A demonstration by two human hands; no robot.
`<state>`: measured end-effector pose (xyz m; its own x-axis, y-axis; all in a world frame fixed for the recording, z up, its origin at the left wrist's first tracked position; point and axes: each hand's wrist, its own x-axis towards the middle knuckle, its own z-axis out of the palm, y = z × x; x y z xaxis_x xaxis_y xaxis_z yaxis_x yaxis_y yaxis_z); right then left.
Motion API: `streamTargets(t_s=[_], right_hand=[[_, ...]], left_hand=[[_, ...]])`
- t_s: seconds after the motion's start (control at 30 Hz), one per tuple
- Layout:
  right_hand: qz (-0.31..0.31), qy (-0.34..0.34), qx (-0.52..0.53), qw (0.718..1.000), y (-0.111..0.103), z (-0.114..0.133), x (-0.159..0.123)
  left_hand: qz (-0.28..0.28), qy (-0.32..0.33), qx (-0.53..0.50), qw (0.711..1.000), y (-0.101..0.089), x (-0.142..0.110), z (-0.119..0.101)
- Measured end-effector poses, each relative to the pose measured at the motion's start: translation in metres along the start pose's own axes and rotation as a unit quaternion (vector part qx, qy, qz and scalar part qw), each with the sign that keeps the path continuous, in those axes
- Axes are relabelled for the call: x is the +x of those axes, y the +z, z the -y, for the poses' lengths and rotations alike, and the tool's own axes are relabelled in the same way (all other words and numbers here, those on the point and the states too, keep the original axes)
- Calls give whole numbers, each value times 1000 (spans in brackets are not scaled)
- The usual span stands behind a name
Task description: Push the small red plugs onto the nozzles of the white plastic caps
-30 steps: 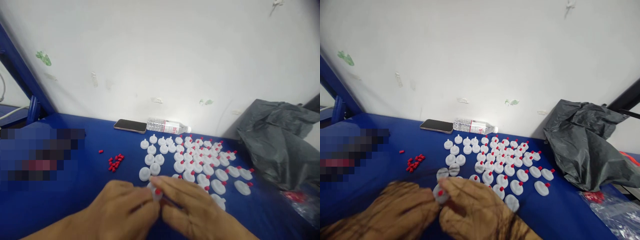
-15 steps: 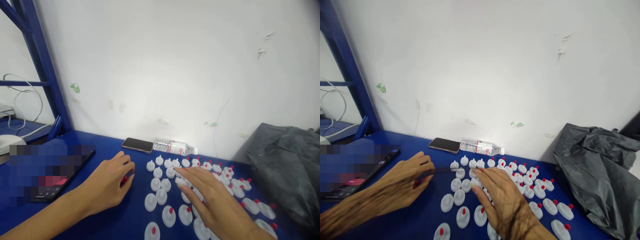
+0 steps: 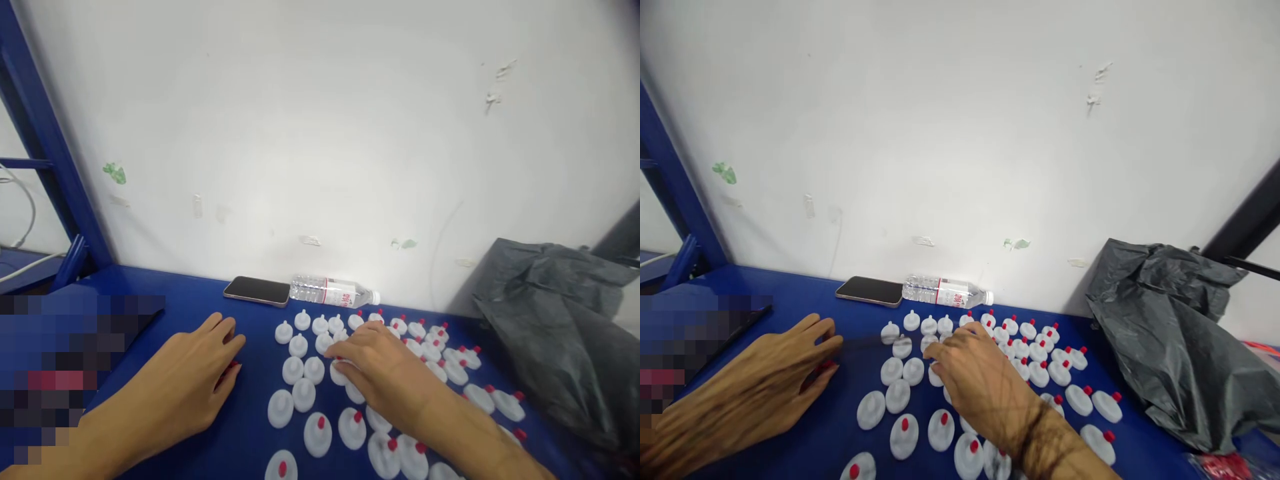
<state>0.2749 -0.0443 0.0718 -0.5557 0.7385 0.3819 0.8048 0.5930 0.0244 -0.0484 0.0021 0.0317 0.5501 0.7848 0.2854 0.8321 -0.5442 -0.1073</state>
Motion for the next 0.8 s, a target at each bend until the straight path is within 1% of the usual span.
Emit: streamTargets(t_s=[0.1,0.2,0.3,0.47,0.6,0.73,0.8], right_hand=[[11,18,21,1000,-2,0,0],[-3,16,25,1000,-6,-3,2],[-8,33,28,999,-9,-9,2],[1,55,31,998,-7,-11,2],[6,68,59,996,-7,-8,3],[-23,68,28,997,-9,-10,2],[-1,59,6,998,-7,-11,1]], left_hand=[[-7,14,-5,1000,2,0,-1],[-19,24,-14,999,3,-1,-2],[-22,30,-18,999,4,0,-2],[-26,36,-22,999,2,1,-6],[-32,31,-34,998,-2,0,-10],[-69,34,-58,995,-3,-1,-9],[-103,52,-74,991,-2,-2,-9]])
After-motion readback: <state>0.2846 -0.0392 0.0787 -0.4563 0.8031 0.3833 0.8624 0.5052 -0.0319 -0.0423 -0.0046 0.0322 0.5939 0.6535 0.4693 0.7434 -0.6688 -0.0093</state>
